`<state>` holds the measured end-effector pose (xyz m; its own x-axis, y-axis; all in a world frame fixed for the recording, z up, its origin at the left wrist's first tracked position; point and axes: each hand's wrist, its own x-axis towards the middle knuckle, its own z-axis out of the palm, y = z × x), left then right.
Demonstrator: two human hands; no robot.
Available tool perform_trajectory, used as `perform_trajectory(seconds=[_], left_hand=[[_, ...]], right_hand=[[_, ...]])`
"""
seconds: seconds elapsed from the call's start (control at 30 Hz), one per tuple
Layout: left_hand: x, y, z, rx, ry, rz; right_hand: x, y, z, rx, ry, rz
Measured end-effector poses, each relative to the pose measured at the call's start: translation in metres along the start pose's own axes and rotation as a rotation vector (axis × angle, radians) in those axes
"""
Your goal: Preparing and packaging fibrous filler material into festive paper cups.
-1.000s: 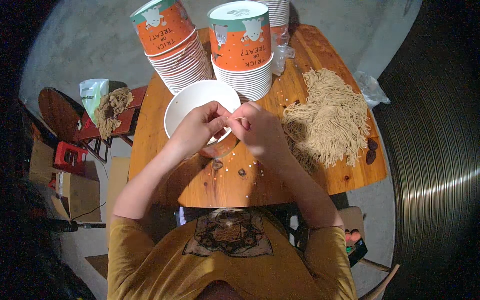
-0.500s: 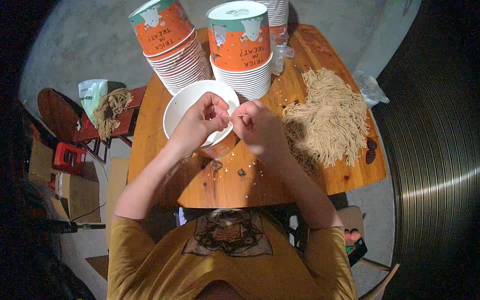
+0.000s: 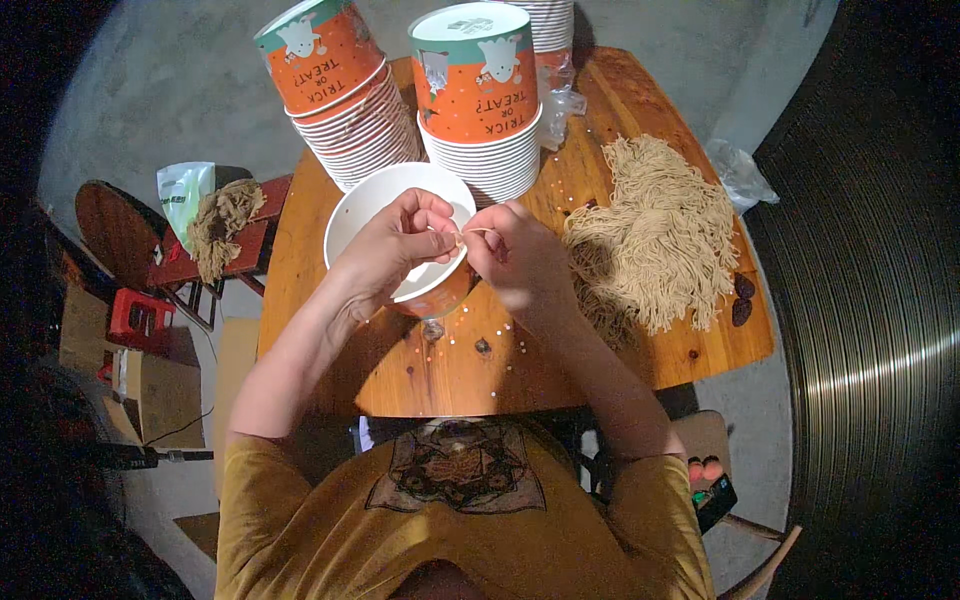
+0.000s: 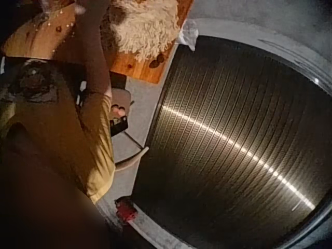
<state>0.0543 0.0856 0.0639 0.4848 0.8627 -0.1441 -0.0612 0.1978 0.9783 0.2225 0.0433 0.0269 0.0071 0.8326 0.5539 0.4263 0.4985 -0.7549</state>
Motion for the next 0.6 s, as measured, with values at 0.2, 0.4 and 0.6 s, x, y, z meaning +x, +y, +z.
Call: perform_trajectory(seconds=[0.2,0.4,0.6], left_hand=[[0.0006,0.0008,-0.0040,-0.055,-0.034,-0.072],[0.0002,0.0027,-0.0053,0.137,-0.056,-0.043],[-0.0023,0.0026,-0.0083,0.324,-0.068,0.001]], right_hand=[[-0.0001,0.0032,0.0022,0.050,-0.010,0.065],[0.0001,0.0019,-0.0004,0.062,-0.035,0.120],[-0.0008,0.0034,0.0009,0.115,-0.031,0.091]])
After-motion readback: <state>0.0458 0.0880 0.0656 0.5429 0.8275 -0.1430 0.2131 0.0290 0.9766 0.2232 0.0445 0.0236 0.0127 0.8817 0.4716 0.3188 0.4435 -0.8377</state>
